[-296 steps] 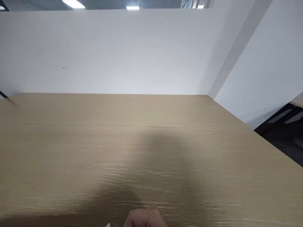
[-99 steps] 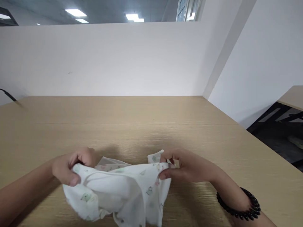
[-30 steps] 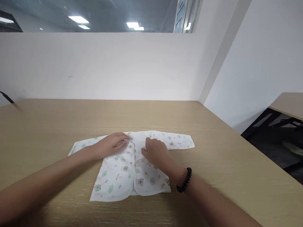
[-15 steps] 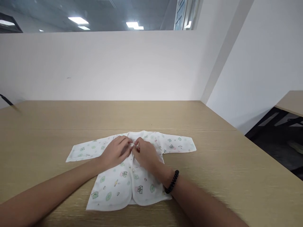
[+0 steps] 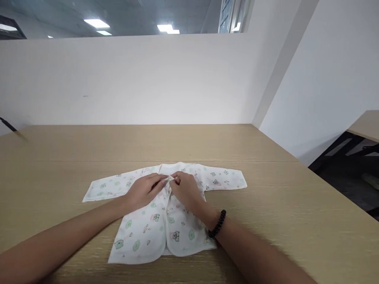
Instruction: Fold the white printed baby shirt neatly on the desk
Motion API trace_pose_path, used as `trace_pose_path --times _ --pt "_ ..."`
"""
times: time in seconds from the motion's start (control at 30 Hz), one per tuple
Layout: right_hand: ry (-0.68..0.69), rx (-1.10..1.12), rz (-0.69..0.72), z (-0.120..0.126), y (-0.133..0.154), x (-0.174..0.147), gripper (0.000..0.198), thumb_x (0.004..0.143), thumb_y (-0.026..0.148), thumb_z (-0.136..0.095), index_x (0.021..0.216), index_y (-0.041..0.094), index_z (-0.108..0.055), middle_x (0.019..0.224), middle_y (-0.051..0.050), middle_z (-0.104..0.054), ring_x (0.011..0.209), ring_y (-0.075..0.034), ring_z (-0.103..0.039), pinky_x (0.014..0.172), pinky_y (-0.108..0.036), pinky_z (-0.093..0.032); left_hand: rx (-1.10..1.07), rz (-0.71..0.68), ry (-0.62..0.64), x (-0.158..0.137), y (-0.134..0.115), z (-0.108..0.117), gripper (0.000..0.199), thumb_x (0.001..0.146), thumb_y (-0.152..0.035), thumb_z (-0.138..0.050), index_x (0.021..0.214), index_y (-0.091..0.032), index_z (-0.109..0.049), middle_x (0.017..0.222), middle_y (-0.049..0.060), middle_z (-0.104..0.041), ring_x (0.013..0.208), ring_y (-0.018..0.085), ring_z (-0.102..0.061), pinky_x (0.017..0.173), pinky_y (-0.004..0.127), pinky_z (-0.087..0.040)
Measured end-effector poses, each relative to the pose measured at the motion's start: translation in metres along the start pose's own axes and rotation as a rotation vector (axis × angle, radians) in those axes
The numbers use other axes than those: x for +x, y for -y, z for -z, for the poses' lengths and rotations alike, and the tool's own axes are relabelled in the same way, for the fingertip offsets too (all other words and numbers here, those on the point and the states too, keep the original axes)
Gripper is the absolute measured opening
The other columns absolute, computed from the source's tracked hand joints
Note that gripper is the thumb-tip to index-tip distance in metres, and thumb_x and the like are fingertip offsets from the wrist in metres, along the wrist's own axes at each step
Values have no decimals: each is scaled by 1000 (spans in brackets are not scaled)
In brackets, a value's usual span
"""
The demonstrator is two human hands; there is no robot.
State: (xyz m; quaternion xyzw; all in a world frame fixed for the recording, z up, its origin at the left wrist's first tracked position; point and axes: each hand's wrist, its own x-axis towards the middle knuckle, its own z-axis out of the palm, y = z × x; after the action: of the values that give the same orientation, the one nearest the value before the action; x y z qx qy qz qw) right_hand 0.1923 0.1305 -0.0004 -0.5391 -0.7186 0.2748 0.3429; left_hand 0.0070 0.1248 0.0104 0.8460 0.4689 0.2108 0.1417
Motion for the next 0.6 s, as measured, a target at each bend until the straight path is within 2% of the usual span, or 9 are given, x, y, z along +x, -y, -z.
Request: trace_pose_path --times 0.07,0.13,0.2,0.33,0.47,0.6 --pt "5 24 -7 -1 -2 1 19 74 17 -49 84 19 -66 50 6 -45 49 -13 -43 55 -24 -37 -101 41 4 2 2 1 39 100 -42 -36 116 -23 -66 104 5 -70 94 22 -63 78 32 -49" --pt "10 39 -15 -2 -4 1 21 74 17 -49 85 20 -67 50 6 -45 48 -12 -42 54 -24 -36 -191 91 23 3 5 0 38 99 -45 -39 114 -24 -67 88 3 -70 75 19 -62 66 29 -48" --pt "10 46 -22 -3 -6 2 22 74 18 -49 86 20 -68 50 7 -44 47 -12 -41 53 -24 -36 -260 119 23 5 7 -2 36 97 -45 -42 112 -24 -68 81 2 -68 60 16 -54 56 26 -43" --pt "16 45 -19 -4 -6 2 21 75 19 -50 84 20 -68 49 7 -43 46 -12 -39 50 -23 -33 -332 82 -39 7 10 -5 29 94 -40 -49 107 -23 -69 96 4 -66 61 13 -50 56 25 -40" --pt "23 20 -4 -2 -4 1 16 78 21 -51 74 20 -66 50 5 -47 47 -11 -40 50 -23 -31 -325 66 -51 7 11 -6 24 93 -37 -50 101 -22 -67 92 3 -65 63 13 -50 57 25 -40" --pt "32 -6 13 -1 -1 1 22 83 22 -48 70 19 -65 55 3 -56 52 -12 -47 52 -23 -32 -286 77 -49 9 11 -7 21 93 -38 -51 94 -21 -64 83 1 -64 62 14 -50 58 25 -39"
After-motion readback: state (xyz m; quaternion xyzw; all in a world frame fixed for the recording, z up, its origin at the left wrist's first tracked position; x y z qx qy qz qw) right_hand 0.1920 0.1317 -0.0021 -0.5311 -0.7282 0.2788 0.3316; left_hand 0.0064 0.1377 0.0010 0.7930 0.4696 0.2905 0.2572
